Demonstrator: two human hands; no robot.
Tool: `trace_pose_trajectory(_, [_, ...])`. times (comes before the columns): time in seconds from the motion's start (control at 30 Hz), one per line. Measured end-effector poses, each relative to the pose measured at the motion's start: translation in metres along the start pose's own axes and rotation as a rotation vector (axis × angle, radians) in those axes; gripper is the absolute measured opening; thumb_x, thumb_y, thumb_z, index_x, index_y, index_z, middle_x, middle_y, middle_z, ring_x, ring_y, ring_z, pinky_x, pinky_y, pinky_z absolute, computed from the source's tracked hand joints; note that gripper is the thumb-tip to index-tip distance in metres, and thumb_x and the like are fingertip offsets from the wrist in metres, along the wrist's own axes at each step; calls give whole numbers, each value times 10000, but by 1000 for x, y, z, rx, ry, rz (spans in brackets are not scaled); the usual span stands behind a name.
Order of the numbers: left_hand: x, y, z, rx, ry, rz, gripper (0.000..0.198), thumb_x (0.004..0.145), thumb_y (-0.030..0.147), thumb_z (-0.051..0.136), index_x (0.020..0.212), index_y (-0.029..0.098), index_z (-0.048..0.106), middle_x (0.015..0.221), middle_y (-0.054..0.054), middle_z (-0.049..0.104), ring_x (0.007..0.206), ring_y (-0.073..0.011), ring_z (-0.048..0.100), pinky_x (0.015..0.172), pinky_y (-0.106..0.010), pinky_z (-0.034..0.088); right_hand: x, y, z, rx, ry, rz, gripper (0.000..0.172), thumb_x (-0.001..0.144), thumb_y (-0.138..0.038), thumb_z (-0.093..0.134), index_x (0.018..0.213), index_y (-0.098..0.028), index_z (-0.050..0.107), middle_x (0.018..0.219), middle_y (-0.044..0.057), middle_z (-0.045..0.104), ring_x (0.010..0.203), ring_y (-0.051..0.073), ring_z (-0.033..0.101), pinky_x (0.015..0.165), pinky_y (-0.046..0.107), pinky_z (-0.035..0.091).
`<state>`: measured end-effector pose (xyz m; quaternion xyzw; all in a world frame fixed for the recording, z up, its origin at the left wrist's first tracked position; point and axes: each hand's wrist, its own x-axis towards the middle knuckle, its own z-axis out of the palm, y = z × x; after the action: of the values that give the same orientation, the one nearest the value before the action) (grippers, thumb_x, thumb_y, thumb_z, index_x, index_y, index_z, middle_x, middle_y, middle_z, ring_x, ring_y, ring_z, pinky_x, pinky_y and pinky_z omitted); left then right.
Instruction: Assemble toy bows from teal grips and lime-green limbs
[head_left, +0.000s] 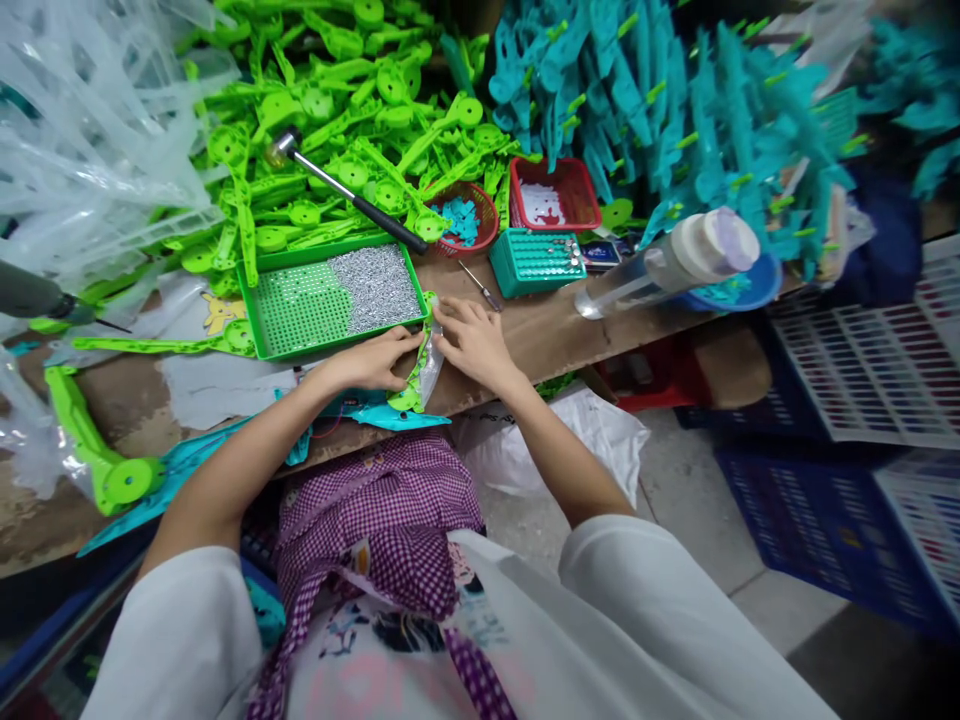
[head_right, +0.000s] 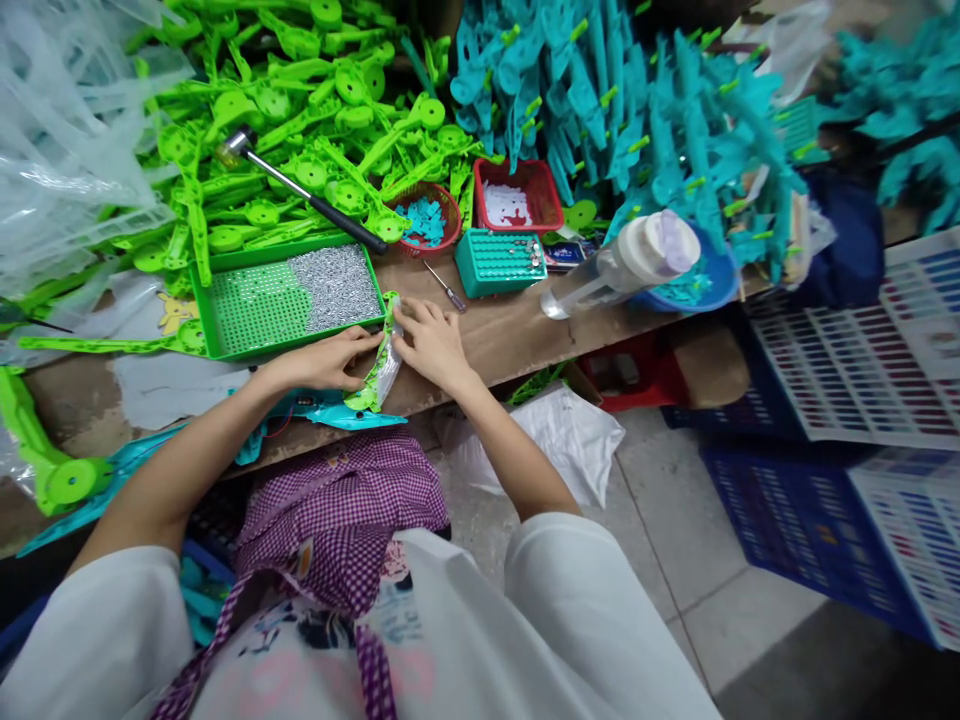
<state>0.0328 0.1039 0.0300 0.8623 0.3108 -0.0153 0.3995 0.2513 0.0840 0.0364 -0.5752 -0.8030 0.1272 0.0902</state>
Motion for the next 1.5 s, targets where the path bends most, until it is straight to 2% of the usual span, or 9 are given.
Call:
trace_pose_trajectory(0.13, [0,1,-1,12,-14,-9,910,740,299,581,1554,168,196,1302,-109,442,1100,-242,469,949,-324,399,7,3,-3,-56,-9,-139,393,979,-379,409,1251,-219,643,1469,72,518,1442,327,334,1103,595,275])
trace_pose_trajectory(0.23, [1,1,0,9,-12,-9,917,734,294,583,1552,150,195,1298,-113,438,1089,-237,472,942,-319,406,9,5,8,-37,14,-199,399,977,-370,407,1257,-206,640,1440,71,548,1449,293,344,1153,575,222])
trace_pose_trajectory(0.4, [2,1,0,11,-19,-7,919,739,295,593,1555,166,190,1319,-115,423,1115,-239,468,952,-319,408,4,2,33,56,168,-56,443,973,-320,372,1343,-184,574,1450,85,529,1404,227,433,1121,485,346])
trace_pose_trajectory(0.6, [0,2,-2,26,-23,-11,885,754,305,581,1545,156,214,1357,-121,401,1175,-251,452,1008,-337,386,12,11,30,79,165,-141,431,939,-409,466,1231,-151,651,1349,118,622,1296,244,552,1058,444,421])
trace_pose_trajectory(0.8, [1,-1,1,10,-12,14,907,748,314,583,1553,177,189,1348,-114,413,1131,-248,475,953,-335,420,3,5,41,1,151,-72,513,1005,-358,259,1396,-141,511,1484,113,490,1416,228,415,1151,472,324])
trace_pose_trajectory(0.93, [2,-6,4,-25,27,48,918,723,314,598,1546,176,215,1311,-104,433,1158,-256,456,992,-353,405,-3,9,48,52,122,-41,578,1014,-447,174,1508,-202,346,1570,79,368,1471,207,315,1180,476,276])
trace_pose_trajectory(1.07, [2,-8,5,-50,29,46,924,723,337,598,1544,158,213,1315,-108,431,1178,-270,447,993,-370,403,-15,11,43,107,180,-33,630,996,-539,200,1553,-245,214,1613,78,276,1484,218,280,1178,502,245])
trace_pose_trajectory(1.23, [1,-5,4,-68,14,33,924,724,320,596,1545,141,210,1326,-114,417,1178,-267,447,972,-353,413,-38,-1,41,79,141,-30,562,1014,-452,200,1549,-279,215,1592,81,326,1466,218,321,1190,551,118])
trace_pose_trajectory(1.5, [0,-5,3,-69,10,48,923,750,303,591,1561,187,165,1329,-96,423,1159,-260,454,971,-355,416,-25,5,45,157,152,101,537,1003,-448,236,1509,-291,322,1554,84,401,1435,249,365,1138,572,204])
